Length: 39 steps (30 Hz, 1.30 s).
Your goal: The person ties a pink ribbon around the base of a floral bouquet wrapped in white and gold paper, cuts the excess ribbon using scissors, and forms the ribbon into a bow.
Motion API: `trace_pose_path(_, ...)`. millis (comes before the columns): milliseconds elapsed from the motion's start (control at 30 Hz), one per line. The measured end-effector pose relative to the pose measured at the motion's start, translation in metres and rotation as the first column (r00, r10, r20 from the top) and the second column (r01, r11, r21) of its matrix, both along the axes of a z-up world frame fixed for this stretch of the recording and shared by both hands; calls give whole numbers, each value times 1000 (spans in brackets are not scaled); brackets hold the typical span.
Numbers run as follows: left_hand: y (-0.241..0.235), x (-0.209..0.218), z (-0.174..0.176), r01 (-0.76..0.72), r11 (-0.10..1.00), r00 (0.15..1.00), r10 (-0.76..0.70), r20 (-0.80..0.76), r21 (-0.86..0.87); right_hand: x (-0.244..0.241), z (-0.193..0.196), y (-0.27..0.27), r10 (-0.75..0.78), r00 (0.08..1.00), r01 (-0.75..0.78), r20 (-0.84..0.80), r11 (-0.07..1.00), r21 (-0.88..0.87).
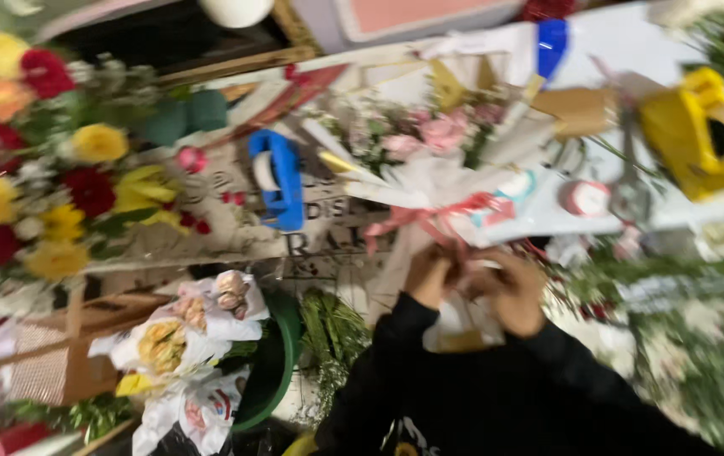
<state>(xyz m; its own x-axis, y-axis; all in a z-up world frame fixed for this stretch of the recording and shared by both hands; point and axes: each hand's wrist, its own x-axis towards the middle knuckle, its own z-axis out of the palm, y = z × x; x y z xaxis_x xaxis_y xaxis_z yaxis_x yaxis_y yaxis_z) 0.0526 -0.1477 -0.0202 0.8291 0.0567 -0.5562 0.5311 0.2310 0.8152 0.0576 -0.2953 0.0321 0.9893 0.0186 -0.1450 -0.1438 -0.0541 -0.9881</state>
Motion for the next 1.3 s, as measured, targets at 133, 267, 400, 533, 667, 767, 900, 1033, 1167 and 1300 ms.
trace_pose_path(133,-10,17,-9,-414,883,909,414,-47,-220,7,-4,2,373,900,-331,-227,922,200)
trace_pose_path(267,15,20,4,-503,759,853,512,-98,-414,16,1,4,360,666,-62,-654,900,432)
trace_pose_path(400,0,2,21,-367,809,920,389,-48,-459,36,46,33,399,595,3,-698,867,498)
trace_pose_path(533,-2,-10,14,-270,932,953,295,73,-241,40,42,43,-8,785,214,-620,942,259)
trace_pose_path(667,7,-18,8,-240,875,899,37,437,419,51,28,16,176,984,-168,2,941,-293)
trace_pose_path(767,4,-11,61,-316,886,816,71,574,339,72,3,13,389,920,-364,-53,795,-485)
trace_pose_path(900,11,-10,78,-265,908,829,43,557,324,88,1,18,558,830,-492,1,733,-469)
trace_pose_path(1033,20,-10,23,-298,764,819,-103,564,573,93,-4,13,678,735,-664,7,722,-196)
trace_pose_path(1167,28,-15,-25,-244,736,855,-144,498,632,90,14,10,716,699,-716,-9,698,-10)
trace_pose_path(1300,53,-29,-33,-275,620,879,-147,453,735,92,1,-24,690,717,-690,-97,723,42)
